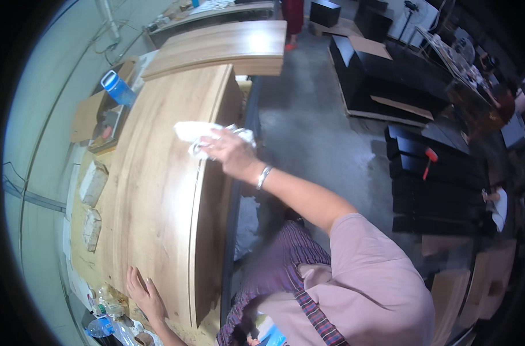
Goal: The person sands a wooden board with a sanding block and wipes it with a cloth, repeating the cycle across the surface. The board is flipped to work on both sides, and the person continues alternating sanding and wiping motions.
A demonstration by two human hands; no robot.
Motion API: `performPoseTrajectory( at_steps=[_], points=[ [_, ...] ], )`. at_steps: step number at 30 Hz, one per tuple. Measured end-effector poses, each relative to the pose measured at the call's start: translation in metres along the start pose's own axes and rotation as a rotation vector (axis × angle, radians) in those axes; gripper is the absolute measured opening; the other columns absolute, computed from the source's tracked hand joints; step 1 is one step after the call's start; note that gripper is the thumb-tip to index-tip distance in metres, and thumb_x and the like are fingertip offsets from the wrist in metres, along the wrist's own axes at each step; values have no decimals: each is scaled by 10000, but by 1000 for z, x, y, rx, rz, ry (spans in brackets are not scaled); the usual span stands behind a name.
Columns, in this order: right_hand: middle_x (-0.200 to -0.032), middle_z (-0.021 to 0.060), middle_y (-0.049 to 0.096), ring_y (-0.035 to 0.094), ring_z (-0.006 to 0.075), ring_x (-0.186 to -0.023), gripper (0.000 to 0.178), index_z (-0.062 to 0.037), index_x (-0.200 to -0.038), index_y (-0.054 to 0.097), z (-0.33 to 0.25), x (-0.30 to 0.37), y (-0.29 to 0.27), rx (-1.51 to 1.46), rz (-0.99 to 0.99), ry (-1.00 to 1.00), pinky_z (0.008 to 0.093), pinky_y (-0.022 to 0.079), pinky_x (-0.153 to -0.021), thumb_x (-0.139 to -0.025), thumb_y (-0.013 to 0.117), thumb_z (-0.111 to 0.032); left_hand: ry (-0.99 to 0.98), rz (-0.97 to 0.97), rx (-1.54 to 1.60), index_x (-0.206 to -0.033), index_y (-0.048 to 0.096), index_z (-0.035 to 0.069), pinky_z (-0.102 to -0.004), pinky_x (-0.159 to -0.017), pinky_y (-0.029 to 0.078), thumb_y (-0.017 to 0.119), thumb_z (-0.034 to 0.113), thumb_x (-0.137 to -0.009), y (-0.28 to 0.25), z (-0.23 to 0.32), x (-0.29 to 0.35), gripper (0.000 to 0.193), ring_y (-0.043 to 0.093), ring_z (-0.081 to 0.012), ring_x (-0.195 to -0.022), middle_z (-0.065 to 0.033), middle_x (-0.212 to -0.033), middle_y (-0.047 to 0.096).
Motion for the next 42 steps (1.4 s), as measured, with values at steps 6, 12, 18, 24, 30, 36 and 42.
performPoseTrajectory(
  at_steps=[6, 12, 18, 24, 30, 36, 42],
  points=[
    [-1345, 8, 638, 532, 266, -1298, 387, -167, -1172, 727, 187, -88, 27, 237, -69, 176, 397, 388, -1132, -841, 570, -42, -215, 28, 135, -1391, 474, -1, -460, -1165, 287, 567, 71, -921, 4, -16, 8, 484, 404, -355, -1380, -206, -1498, 436],
    [-1232, 121, 675, 610, 302, -1171, 283, -79, -1159, 697, 284, -135, 30, -260, 105, 481, 404, 483, -1011, -890, 635, -141, -320, 12, 328, -1460, 412, -14, -450, -1191, 259, 619, 89, -898, 27, 144, -118, 608, 351, -361, -1435, -217, -1531, 380],
    [-1506, 170, 486, 435, 292, -1412, 600, -39, -1456, 487, 194, -166, -14, -938, -234, 171, 398, 308, -1182, -959, 665, -324, 113, -120, 357, -1512, 370, 43, -519, -1196, 218, 817, 359, -682, 136, 312, -296, 994, 286, -466, -1437, -278, -1553, 324],
    [-1167, 65, 672, 616, 81, -998, 309, 25, -1269, 614, 332, -157, -25, -999, 112, 770, 233, 479, -882, -989, 611, -104, 450, -66, 62, -1356, 526, 49, -627, -1111, 291, 803, 280, -703, 206, 425, -416, 745, 413, -443, -1351, -190, -1439, 492],
    [-1122, 69, 656, 628, 135, -1024, 246, 61, -1153, 659, 365, -153, -21, -713, 142, 715, 260, 497, -891, -918, 602, 18, 532, 40, 39, -1287, 567, -44, -601, -1091, 355, 661, 85, -785, 197, 450, -406, 527, 478, -427, -1295, -211, -1371, 532],
    [-1117, 141, 651, 625, 283, -1020, 250, 22, -1053, 672, 267, -177, 11, -686, -83, 307, 362, 494, -909, -804, 664, 42, 51, -13, -55, -1291, 590, 15, -595, -1093, 369, 654, -13, -665, 126, 356, -250, 630, 473, -412, -1342, -162, -1423, 539],
    [-1172, 171, 632, 627, 337, -1030, 323, 7, -1055, 671, 149, -158, 32, -849, -540, -187, 383, 502, -903, -738, 703, 56, -343, 266, -493, -1256, 626, -43, -534, -1078, 433, 572, 25, -819, 63, 244, -30, 445, 591, -435, -1227, -229, -1287, 634]
  ],
)
Point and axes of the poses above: each hand's wrist, its own x-axis away from the middle knuckle, its own y-axis out of the palm, z = x × y, the point moved 3 cm from there along -x, towards the middle knuckle
